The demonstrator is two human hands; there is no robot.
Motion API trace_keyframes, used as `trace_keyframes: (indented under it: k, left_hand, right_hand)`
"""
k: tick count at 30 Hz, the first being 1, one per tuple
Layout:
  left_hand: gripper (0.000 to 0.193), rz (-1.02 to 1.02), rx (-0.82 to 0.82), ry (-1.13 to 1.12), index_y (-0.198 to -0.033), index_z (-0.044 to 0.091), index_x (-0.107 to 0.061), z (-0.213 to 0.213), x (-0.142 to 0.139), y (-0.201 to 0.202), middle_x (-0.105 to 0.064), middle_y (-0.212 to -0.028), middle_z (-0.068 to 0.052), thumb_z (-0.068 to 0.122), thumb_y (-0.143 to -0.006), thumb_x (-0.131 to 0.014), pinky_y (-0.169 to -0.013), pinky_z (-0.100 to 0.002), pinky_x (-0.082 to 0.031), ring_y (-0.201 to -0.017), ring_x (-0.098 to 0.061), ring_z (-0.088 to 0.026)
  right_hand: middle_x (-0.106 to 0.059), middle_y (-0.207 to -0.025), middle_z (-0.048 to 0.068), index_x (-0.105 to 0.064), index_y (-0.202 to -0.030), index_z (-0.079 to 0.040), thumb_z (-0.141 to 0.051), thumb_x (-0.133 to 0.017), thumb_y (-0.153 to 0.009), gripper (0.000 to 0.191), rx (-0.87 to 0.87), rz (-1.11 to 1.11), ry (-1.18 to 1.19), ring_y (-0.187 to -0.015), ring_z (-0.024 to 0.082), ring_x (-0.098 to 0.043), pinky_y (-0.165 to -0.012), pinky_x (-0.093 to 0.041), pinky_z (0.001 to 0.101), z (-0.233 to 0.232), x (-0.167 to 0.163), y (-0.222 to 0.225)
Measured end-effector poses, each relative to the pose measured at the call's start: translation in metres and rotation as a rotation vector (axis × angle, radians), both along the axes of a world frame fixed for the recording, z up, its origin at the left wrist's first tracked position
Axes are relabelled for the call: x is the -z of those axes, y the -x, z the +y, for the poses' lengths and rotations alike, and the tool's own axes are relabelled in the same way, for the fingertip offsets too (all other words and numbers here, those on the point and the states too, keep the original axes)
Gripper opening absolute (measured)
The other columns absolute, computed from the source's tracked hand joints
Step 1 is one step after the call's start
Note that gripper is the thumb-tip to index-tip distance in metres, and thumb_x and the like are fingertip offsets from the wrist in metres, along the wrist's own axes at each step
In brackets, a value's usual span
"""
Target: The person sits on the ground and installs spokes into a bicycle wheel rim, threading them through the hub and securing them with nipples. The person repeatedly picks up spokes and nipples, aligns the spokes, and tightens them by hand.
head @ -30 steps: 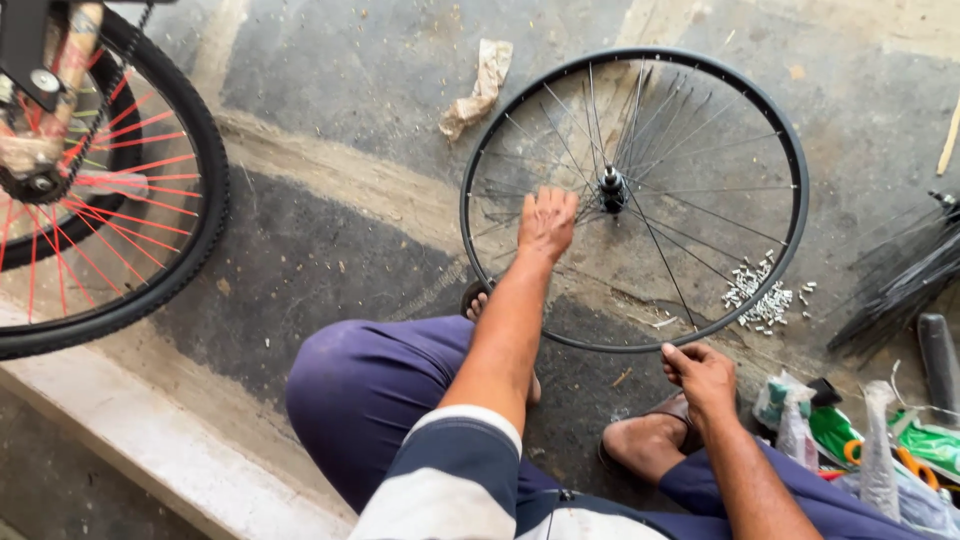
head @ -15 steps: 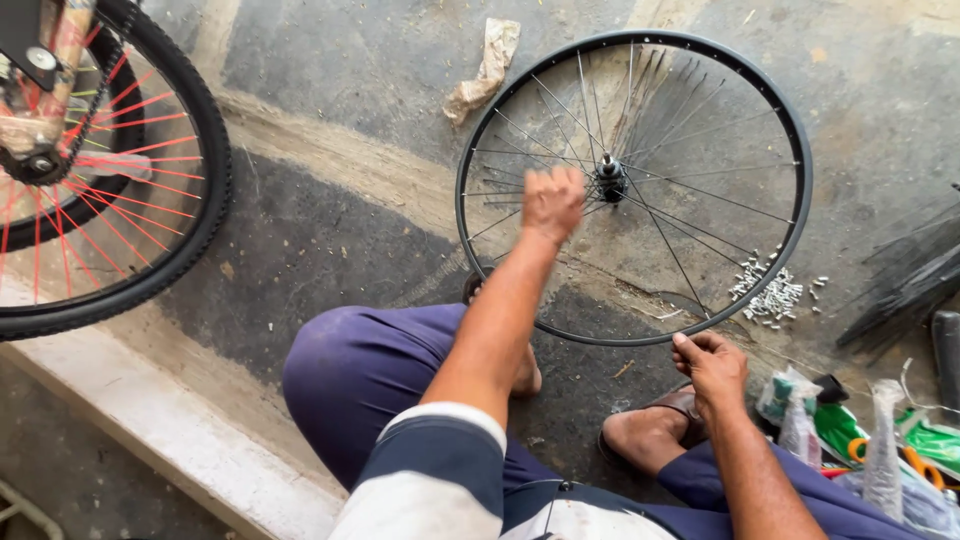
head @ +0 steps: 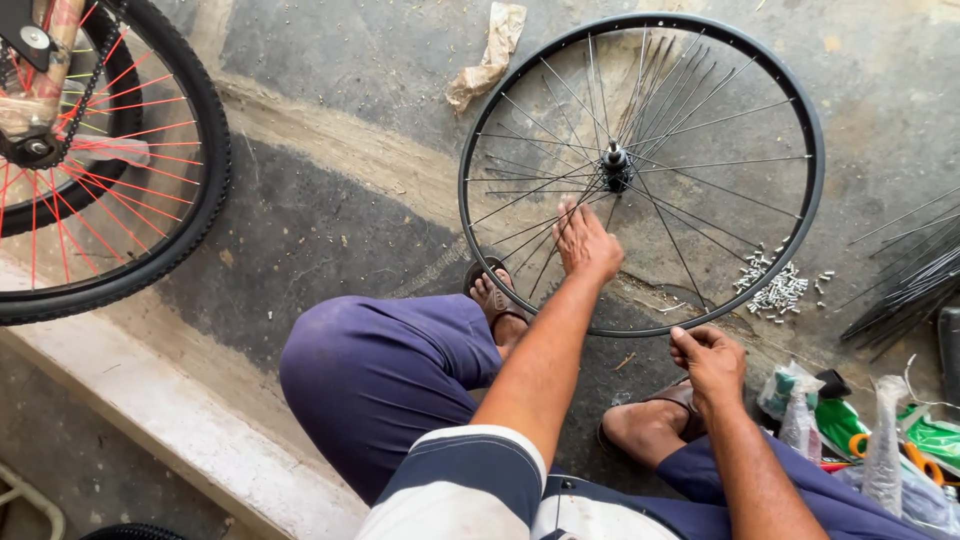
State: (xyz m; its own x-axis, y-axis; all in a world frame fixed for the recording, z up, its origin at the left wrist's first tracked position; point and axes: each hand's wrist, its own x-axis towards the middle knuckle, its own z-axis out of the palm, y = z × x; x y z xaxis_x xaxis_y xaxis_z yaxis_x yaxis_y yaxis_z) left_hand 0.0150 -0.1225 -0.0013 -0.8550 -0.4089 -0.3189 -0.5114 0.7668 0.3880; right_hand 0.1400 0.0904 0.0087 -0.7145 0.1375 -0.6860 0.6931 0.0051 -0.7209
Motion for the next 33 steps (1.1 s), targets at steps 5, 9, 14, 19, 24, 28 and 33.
trace_keyframes:
  k: [5, 9, 14, 19, 24, 28, 33]
  left_hand:
    - [0.045, 0.033, -0.006, -0.111, -0.141, 0.008, -0.057, 0.005, -0.003, -0.017, -0.05, -0.145, -0.017, 0.022, -0.099, -0.056, -0.119, -0.047, -0.035, -0.138, -0.045, -0.033]
    - [0.032, 0.333, -0.176, -0.443, -0.131, 0.017, -0.069, 0.016, 0.008, -0.043, -0.063, -0.122, -0.012, 0.031, -0.103, -0.062, -0.101, -0.043, -0.047, -0.115, -0.059, -0.03]
    - [0.045, 0.025, -0.432, -1.44, -0.147, 0.022, -0.064, -0.002, 0.011, -0.054, -0.054, -0.087, -0.004, 0.027, -0.102, -0.063, -0.068, -0.041, -0.04, -0.076, -0.044, -0.022]
    - [0.04, 0.394, -0.087, -0.85, -0.141, 0.015, -0.065, 0.009, 0.001, -0.052, -0.07, -0.12, -0.002, 0.024, -0.103, -0.061, -0.096, -0.032, -0.049, -0.11, -0.065, -0.014]
    - [0.041, 0.192, -0.289, -0.833, -0.141, 0.019, -0.065, 0.031, -0.018, -0.052, -0.071, -0.101, 0.002, 0.023, -0.101, -0.059, -0.082, -0.03, -0.051, -0.089, -0.061, -0.011]
    - [0.041, 0.232, -0.32, -0.873, -0.139, 0.015, -0.068, 0.037, -0.02, -0.03, -0.068, -0.085, -0.004, 0.02, -0.1, -0.059, -0.073, -0.032, -0.052, -0.076, -0.059, -0.013]
    - [0.036, 0.257, -0.499, -1.188, -0.139, 0.014, -0.066, 0.05, -0.003, -0.02, -0.068, -0.089, -0.005, 0.016, -0.104, -0.057, -0.06, -0.038, -0.045, -0.068, -0.053, -0.018]
  right_hand:
    - [-0.07, -0.078, 0.006, -0.07, -0.091, 0.001, -0.01, -0.079, -0.089, 0.015, -0.005, -0.032, -0.027, -0.066, 0.013, -0.064, -0.059, -0.053, 0.0246, 0.0, 0.007, -0.001]
    - [-0.069, -0.078, 0.007, -0.071, -0.091, 0.001, -0.01, -0.08, -0.09, 0.014, -0.005, -0.019, -0.031, -0.065, 0.013, -0.063, -0.059, -0.052, 0.0247, 0.004, 0.016, -0.001]
    - [-0.07, -0.078, 0.005, -0.069, -0.09, 0.001, -0.009, -0.08, -0.089, 0.014, 0.048, 0.016, 0.007, -0.065, 0.012, -0.064, -0.058, -0.052, 0.0239, 0.012, 0.02, 0.001]
    - [-0.069, -0.076, 0.005, -0.071, -0.09, 0.001, -0.009, -0.081, -0.089, 0.014, 0.063, -0.004, -0.054, -0.063, 0.012, -0.063, -0.057, -0.051, 0.024, 0.01, 0.021, 0.003]
    - [-0.067, -0.072, 0.008, -0.07, -0.085, 0.004, -0.006, -0.082, -0.087, 0.016, 0.031, 0.066, -0.106, -0.059, 0.014, -0.061, -0.053, -0.048, 0.0267, 0.016, 0.029, -0.004]
    - [-0.068, -0.071, 0.008, -0.07, -0.083, 0.004, -0.007, -0.082, -0.085, 0.016, 0.025, 0.045, -0.049, -0.057, 0.015, -0.061, -0.052, -0.047, 0.0275, 0.013, 0.041, -0.007]
    - [-0.065, -0.071, 0.01, -0.07, -0.083, 0.006, -0.01, -0.082, -0.089, 0.021, -0.111, 0.105, -0.145, -0.059, 0.015, -0.057, -0.053, -0.045, 0.0287, -0.001, 0.046, 0.002]
